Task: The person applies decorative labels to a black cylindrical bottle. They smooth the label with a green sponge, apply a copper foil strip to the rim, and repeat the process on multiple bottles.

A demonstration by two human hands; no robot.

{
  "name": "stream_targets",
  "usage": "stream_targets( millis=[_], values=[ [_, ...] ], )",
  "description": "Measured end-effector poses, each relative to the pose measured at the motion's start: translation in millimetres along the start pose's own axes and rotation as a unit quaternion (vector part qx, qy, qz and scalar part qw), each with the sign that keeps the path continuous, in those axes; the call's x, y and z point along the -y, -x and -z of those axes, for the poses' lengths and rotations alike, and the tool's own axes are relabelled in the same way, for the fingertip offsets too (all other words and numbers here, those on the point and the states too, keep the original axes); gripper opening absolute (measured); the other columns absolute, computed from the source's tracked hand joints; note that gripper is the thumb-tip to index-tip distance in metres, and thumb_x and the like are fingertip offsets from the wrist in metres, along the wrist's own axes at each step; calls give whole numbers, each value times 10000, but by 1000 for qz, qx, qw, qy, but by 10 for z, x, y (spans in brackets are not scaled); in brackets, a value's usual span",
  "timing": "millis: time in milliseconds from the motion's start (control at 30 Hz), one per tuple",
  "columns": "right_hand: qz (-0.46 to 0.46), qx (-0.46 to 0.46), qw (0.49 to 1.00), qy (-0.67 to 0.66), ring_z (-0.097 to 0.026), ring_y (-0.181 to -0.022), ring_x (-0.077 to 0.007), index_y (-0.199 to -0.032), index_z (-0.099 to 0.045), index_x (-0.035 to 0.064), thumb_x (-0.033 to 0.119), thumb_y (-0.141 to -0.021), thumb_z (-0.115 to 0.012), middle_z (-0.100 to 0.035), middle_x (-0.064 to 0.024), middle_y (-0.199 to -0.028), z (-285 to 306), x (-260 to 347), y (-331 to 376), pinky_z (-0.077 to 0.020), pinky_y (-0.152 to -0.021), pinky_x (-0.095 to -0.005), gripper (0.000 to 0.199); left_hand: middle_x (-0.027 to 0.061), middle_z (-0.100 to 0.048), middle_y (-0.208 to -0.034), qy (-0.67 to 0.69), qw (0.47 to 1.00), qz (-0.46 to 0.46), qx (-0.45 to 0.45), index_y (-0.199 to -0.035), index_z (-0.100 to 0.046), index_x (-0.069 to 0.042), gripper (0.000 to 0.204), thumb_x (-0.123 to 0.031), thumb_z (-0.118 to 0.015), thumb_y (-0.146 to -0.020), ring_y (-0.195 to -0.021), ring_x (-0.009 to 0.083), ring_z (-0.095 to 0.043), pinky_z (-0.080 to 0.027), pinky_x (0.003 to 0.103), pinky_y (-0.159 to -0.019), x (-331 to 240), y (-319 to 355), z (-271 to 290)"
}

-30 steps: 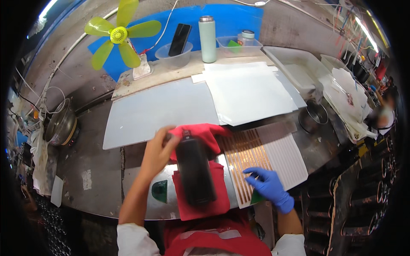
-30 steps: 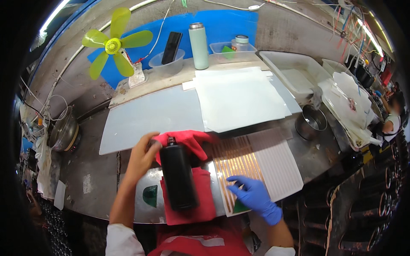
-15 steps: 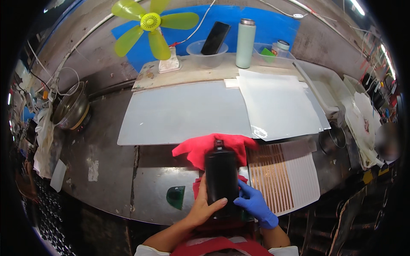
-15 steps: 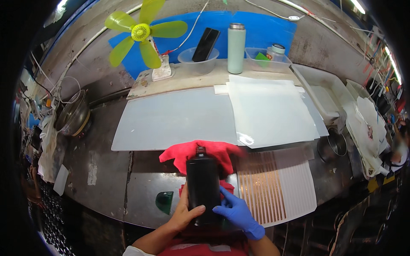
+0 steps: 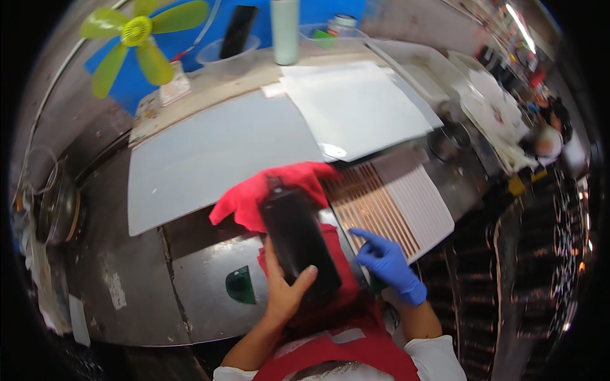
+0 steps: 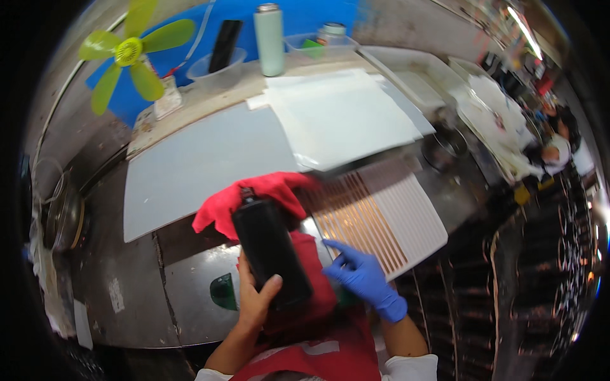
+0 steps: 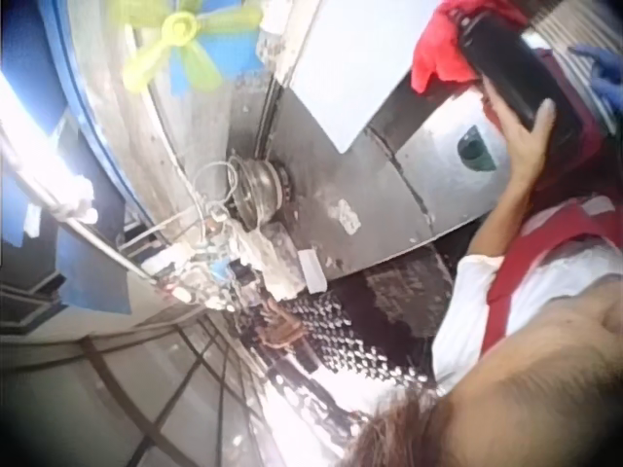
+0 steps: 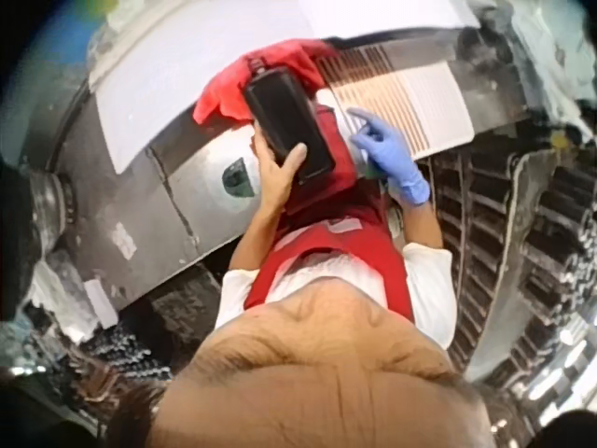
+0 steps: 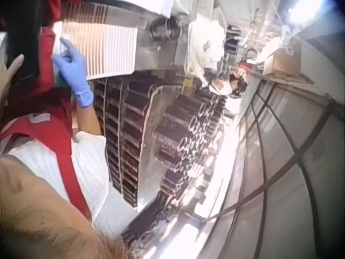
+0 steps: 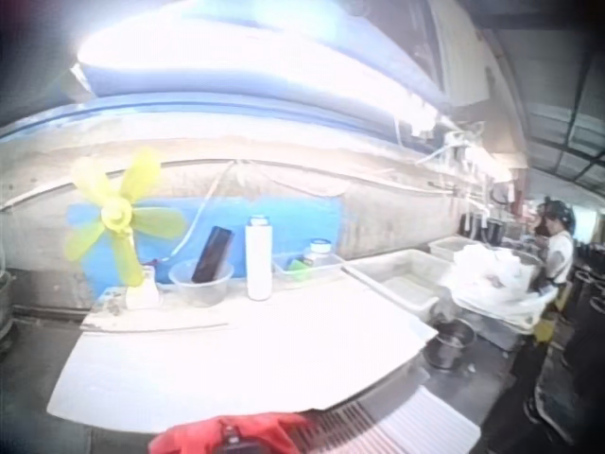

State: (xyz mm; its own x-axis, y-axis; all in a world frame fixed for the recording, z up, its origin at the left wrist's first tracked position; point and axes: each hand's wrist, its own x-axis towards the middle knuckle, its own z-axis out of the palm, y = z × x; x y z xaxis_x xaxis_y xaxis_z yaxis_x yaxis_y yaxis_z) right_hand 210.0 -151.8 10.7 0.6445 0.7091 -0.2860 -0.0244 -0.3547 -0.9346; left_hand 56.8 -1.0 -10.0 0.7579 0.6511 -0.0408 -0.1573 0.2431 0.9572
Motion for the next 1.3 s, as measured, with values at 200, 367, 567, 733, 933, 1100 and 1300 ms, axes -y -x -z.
stream_targets(
  millis=[200,367,567,733,933,1100,1300],
  values=[
    [10,-329,944,28,-420,-545,-4,-1123,-618,47,116,-803,-668,-551,43,-654,556,-487,702,-347,-485,-173,332,116,-389,-1318,-23,999,-46,-6,-1394,-208,-7,752,-209,-632,-807,-1214,219,-386,-265,321,-1037,78,18,13],
    [-17,-349,928,132,-592,-614,-103,-1101,-625,87,229,-789,-688,-646,-76,-723,499,-756,1293,-489,-577,-265,349,120,-408,-1301,-114,990,-76,-31,-1378,-259,3,666,-256,-584,-858,-1164,216,-426,-304,308,-1005,263,25,32],
    [-4,-245,951,187,-623,-684,-212,-1129,-601,123,365,-815,-626,-636,-84,-753,572,-832,1389,-495,-661,-310,397,173,-355,-1356,-138,981,-121,-58,-1385,-252,32,661,-333,-518,-902,-1238,259,-359,-252,338,-1039,248,37,50],
    [38,-226,951,209,-608,-659,-237,-1172,-570,135,380,-826,-602,-621,-74,-734,784,-687,1534,-489,-624,-328,424,151,-377,-1336,-85,975,-200,-43,-1383,-275,5,637,-448,-381,-949,-1188,234,-411,-316,339,-1007,437,-30,115],
    [51,-216,949,222,-622,-723,-262,-1184,-570,140,428,-833,-582,-640,-96,-806,818,-969,1696,-494,-666,-340,454,139,-408,-1316,-36,983,-181,-22,-1385,-274,-1,606,-427,-333,-957,-1164,231,-442,-363,350,-980,332,58,-29],
    [48,-209,963,164,-608,-673,-189,-1145,-600,121,335,-817,-641,-645,-89,-764,928,-754,1711,-494,-647,-297,393,99,-514,-1160,-13,983,-178,-47,-1323,-363,-33,518,-393,-376,-951,-969,186,-550,-456,328,-863,418,-65,88],
    [82,-222,957,165,-567,-581,-129,-1145,-610,120,313,-781,-683,-588,-62,-662,1233,-203,1062,-480,-598,-257,418,133,-410,-1319,-54,982,-152,-98,-1349,-309,18,622,-469,-313,-962,-1201,215,-414,-289,328,-1032,417,-66,-20]
  ],
)
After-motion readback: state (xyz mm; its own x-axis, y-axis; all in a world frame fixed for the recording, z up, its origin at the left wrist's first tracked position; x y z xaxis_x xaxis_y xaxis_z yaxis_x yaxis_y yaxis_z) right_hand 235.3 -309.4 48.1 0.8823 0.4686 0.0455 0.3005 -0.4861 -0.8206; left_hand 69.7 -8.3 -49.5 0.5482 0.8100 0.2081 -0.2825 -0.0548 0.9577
